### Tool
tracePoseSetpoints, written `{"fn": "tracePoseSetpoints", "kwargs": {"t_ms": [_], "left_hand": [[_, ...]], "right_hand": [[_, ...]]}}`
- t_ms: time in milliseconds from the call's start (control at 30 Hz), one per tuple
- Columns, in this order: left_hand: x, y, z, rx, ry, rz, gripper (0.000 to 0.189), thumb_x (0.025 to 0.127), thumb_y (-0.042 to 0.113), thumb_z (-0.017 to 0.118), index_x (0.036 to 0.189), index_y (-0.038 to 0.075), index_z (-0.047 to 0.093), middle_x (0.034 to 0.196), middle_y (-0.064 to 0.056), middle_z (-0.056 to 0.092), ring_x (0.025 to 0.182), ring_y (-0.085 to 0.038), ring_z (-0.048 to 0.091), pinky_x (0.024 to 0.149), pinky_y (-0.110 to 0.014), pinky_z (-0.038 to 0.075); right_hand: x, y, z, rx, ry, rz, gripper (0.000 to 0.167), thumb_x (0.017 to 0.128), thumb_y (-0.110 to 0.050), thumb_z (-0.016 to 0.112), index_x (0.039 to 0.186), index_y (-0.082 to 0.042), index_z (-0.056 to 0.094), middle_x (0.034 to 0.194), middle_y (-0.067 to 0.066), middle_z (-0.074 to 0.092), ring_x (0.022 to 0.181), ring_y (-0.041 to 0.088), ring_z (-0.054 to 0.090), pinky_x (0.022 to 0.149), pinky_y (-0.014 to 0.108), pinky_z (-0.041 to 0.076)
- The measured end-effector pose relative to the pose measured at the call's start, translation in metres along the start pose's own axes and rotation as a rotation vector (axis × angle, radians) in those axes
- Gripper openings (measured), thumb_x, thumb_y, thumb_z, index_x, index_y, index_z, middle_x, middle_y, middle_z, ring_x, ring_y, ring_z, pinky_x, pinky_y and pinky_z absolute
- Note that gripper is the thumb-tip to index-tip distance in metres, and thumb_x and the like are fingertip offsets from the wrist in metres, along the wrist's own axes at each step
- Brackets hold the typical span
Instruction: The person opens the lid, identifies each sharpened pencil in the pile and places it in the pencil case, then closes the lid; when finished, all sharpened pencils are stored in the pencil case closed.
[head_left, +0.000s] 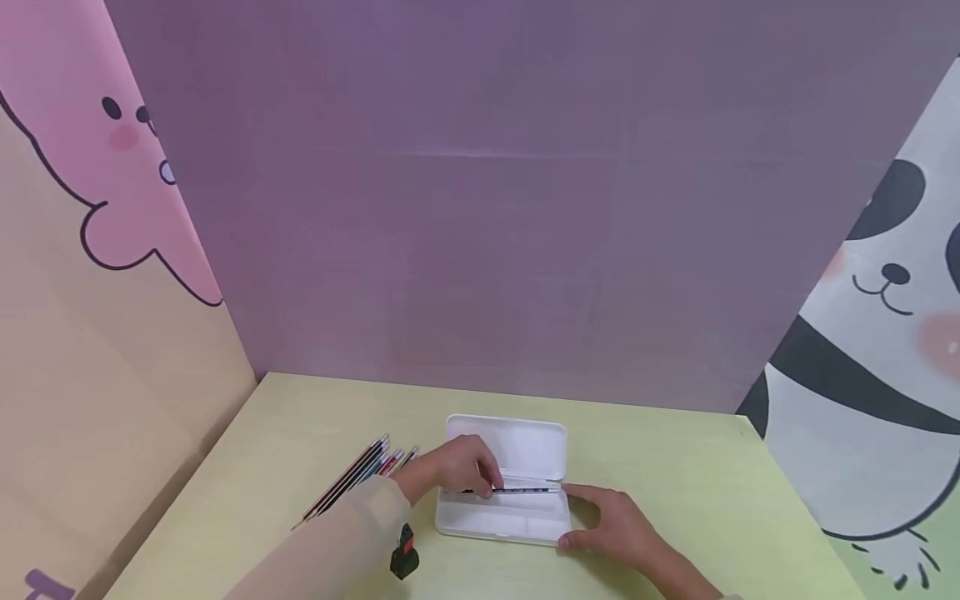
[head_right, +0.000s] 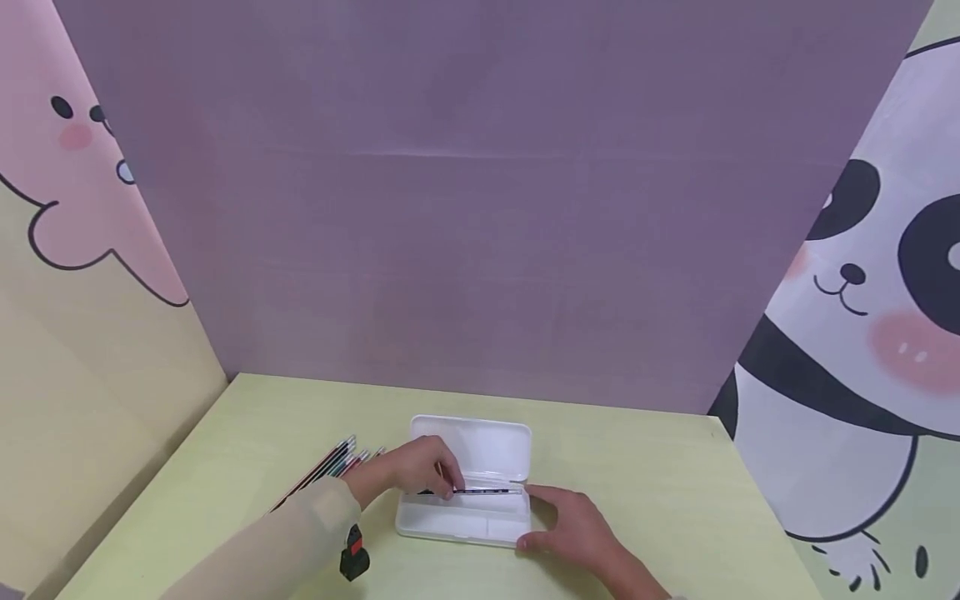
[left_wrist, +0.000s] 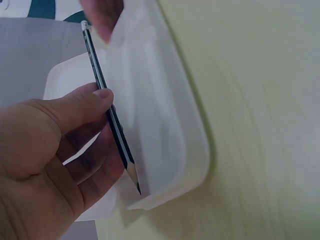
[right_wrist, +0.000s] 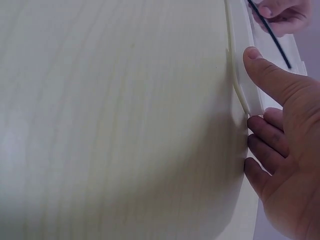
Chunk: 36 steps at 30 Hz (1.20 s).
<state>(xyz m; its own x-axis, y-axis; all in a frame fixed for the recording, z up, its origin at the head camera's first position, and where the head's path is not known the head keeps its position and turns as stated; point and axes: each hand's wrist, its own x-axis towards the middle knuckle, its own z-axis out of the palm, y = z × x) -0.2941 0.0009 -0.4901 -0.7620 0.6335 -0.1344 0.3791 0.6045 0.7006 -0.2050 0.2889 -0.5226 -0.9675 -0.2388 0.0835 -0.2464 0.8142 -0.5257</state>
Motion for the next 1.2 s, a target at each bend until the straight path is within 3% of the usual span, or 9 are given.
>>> {"fn": "tracePoseSetpoints", "kwargs": {"t_ms": [233, 600, 1200], "left_hand": [[-0.004, 0.002, 0.01, 0.127, 0.012, -0.009, 0.018, 0.084, 0.0, 0.081, 0.083, 0.018, 0.082, 0.076, 0.012, 0.066, 0.072, -0.004, 0.056, 0.069, -0.02, 0.049], [-0.006, 0.004, 0.02, 0.249, 0.024, -0.027, 0.019, 0.085, 0.003, 0.081, 0.082, 0.021, 0.082, 0.078, 0.013, 0.068, 0.073, -0.003, 0.056, 0.072, -0.019, 0.049], [-0.009, 0.01, 0.019, 0.322, 0.048, -0.025, 0.016, 0.086, 0.006, 0.081, 0.082, 0.021, 0.082, 0.079, 0.012, 0.071, 0.072, -0.002, 0.054, 0.071, -0.019, 0.048]], "right_hand": [[-0.002, 0.002, 0.003, 0.004, 0.005, 0.023, 0.081, 0.064, -0.046, 0.095, 0.133, -0.012, 0.069, 0.127, 0.006, 0.072, 0.123, 0.033, 0.064, 0.104, 0.054, 0.048], [-0.004, 0.004, 0.005, 0.011, 0.01, 0.024, 0.081, 0.064, -0.046, 0.095, 0.133, -0.012, 0.069, 0.128, 0.005, 0.072, 0.123, 0.032, 0.063, 0.104, 0.054, 0.048], [-0.001, 0.005, 0.004, -0.002, 0.016, 0.005, 0.081, 0.064, -0.047, 0.095, 0.133, -0.012, 0.069, 0.126, 0.005, 0.073, 0.122, 0.031, 0.064, 0.103, 0.053, 0.049]]}}
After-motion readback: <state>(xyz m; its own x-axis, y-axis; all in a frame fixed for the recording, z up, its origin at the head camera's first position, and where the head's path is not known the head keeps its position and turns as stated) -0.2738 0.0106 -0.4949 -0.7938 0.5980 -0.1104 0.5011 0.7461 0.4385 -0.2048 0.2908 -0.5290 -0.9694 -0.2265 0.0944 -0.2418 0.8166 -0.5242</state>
